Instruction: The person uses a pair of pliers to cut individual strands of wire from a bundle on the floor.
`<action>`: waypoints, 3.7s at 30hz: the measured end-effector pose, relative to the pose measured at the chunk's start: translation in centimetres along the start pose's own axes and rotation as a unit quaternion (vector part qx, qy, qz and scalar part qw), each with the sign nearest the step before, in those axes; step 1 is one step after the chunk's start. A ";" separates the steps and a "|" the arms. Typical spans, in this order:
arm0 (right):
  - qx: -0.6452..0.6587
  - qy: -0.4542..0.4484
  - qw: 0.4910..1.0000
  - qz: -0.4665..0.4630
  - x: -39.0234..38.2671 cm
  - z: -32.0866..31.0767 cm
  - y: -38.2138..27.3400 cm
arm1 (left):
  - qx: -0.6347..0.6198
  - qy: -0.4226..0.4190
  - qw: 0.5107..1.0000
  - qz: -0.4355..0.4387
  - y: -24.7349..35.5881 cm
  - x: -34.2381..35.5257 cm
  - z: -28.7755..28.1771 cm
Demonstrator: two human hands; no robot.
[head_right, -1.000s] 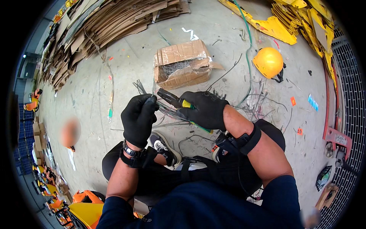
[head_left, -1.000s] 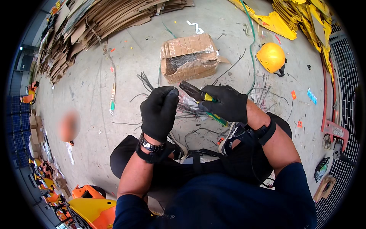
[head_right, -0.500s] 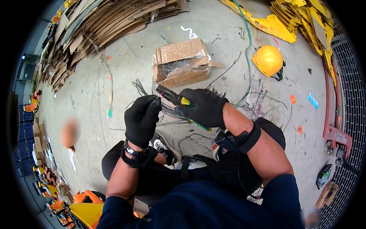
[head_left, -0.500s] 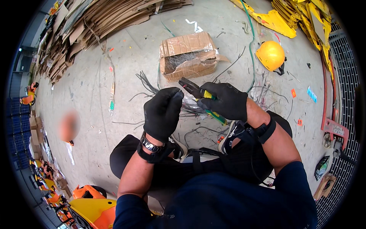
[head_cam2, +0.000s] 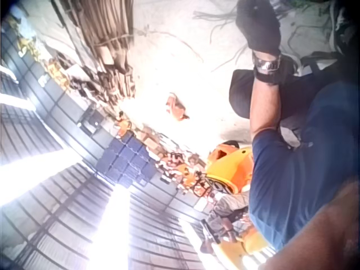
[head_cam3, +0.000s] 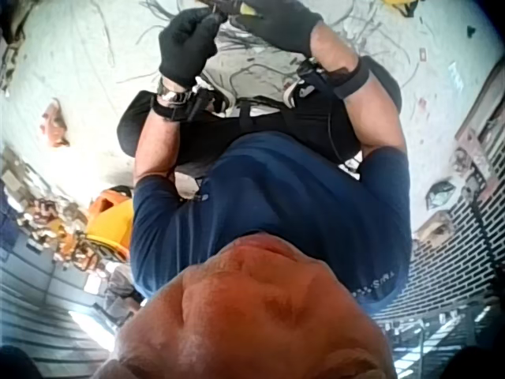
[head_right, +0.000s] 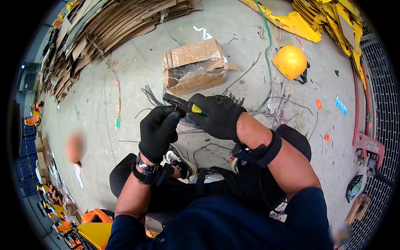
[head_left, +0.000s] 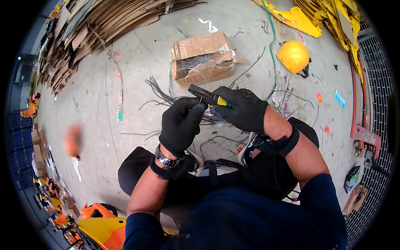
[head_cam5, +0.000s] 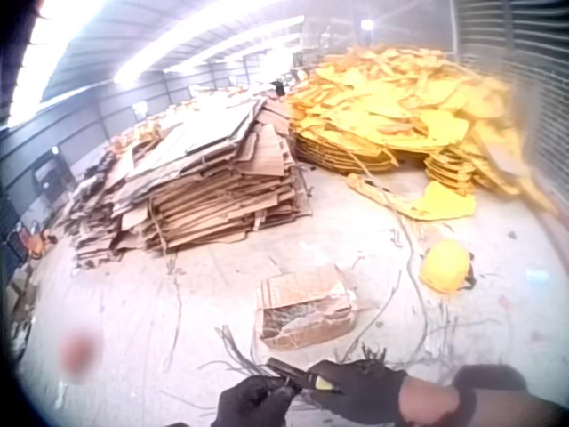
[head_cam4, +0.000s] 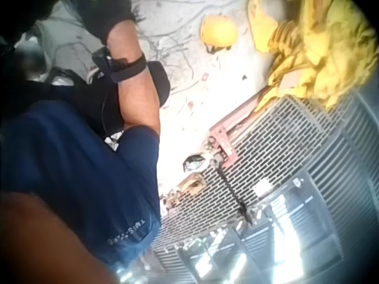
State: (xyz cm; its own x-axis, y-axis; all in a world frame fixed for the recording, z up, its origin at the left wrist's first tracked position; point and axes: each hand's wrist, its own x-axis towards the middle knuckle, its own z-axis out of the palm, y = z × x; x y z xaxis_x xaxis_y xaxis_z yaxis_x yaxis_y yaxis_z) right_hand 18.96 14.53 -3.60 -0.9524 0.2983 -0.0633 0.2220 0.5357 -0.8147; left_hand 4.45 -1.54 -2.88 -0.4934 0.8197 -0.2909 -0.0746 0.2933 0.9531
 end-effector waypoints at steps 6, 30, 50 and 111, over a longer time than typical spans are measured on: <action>-0.072 0.031 0.997 -0.026 0.2 0.5 0.6 | -0.118 -0.013 0.991 -0.064 -0.3 0.3 0.1; -0.072 0.072 0.994 -0.046 0.3 -0.7 0.1 | -0.028 -0.011 0.999 0.020 1.1 -1.0 -0.1; -0.033 0.215 0.976 -0.015 0.5 -6.6 1.8 | 0.035 -0.104 0.989 0.097 0.6 -2.6 -0.1; -0.142 0.033 0.989 -0.029 0.0 -0.4 0.5 | -0.156 -0.031 0.985 -0.062 -0.6 0.6 0.4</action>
State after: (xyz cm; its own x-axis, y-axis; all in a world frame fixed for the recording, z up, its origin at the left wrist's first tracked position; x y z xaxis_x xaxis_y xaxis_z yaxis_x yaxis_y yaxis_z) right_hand 19.14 15.17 -3.78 -0.9512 0.3076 0.0242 0.2269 0.7506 -0.6205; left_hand 4.56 -1.03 -3.62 -0.4109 0.8186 -0.4013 -0.3988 0.2344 0.8865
